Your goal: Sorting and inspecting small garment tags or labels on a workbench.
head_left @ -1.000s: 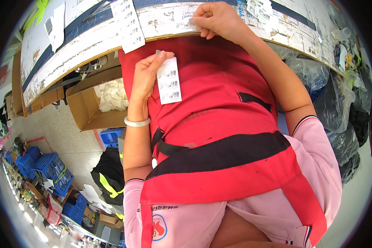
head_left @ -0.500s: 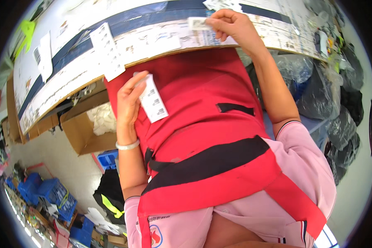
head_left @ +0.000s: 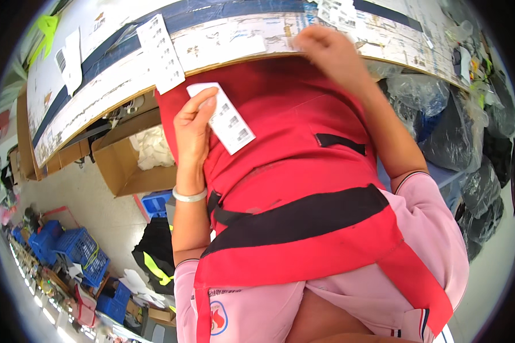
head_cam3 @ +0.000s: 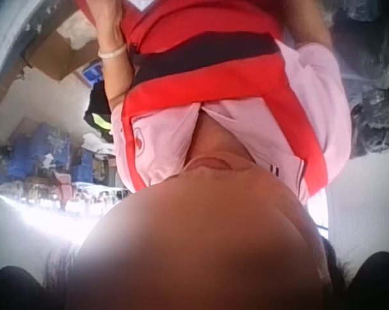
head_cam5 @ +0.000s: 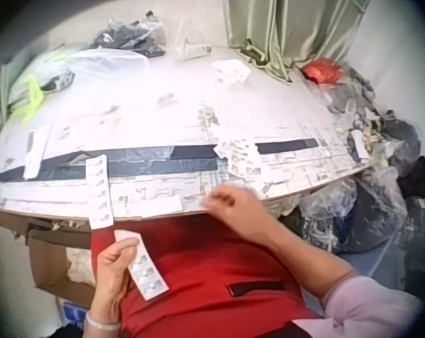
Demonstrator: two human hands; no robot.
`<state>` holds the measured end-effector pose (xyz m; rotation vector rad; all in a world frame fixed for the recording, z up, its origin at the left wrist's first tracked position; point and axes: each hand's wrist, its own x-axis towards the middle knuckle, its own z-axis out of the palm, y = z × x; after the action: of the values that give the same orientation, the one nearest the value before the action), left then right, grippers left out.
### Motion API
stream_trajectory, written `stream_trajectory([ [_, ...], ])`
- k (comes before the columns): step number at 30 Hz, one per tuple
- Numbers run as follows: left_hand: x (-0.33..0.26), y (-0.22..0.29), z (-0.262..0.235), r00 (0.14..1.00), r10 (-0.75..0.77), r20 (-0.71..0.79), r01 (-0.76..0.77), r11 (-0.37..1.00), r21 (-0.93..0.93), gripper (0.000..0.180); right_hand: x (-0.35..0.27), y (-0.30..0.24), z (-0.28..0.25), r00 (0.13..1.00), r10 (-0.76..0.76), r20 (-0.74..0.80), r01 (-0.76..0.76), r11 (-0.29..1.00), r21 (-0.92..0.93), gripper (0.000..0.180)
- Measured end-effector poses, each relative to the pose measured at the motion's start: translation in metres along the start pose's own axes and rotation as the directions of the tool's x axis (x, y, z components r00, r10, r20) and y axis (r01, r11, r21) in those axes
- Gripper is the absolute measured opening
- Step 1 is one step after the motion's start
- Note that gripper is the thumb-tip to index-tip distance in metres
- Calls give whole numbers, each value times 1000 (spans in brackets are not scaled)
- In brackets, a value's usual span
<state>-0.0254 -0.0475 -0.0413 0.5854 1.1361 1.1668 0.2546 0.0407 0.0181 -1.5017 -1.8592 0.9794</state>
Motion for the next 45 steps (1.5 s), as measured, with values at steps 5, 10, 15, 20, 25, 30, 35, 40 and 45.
stream_trajectory([
  [5,-2,9,17,996,85,-28,-82,992,100,23,-19,-40,67,760,82,645,-316,913,257,33],
  [10,-8,14,2,986,-79,143,82,997,-15,22,-22,-35,83,745,137,653,-438,839,323,23],
  [15,-6,10,0,982,-77,170,38,975,218,20,-25,-34,88,833,80,548,-358,832,423,15],
  [20,-3,8,5,971,-136,199,79,959,272,19,-14,-35,85,940,-66,335,-88,901,425,13],
  [25,2,8,1,956,-138,260,78,970,229,25,-5,-32,82,911,-344,229,294,929,227,11],
  [30,2,8,-5,962,-193,194,165,974,155,45,18,-41,54,978,20,206,-79,955,287,18],
  [35,7,2,-4,978,-155,141,131,977,167,37,43,-35,40,960,91,264,-150,965,214,22],
  [40,9,0,-5,980,-141,140,115,977,181,33,54,-41,39,939,168,300,-252,930,267,18],
  [45,9,0,-5,981,-137,139,112,978,175,30,55,-30,49,930,196,311,-274,934,231,22],
])
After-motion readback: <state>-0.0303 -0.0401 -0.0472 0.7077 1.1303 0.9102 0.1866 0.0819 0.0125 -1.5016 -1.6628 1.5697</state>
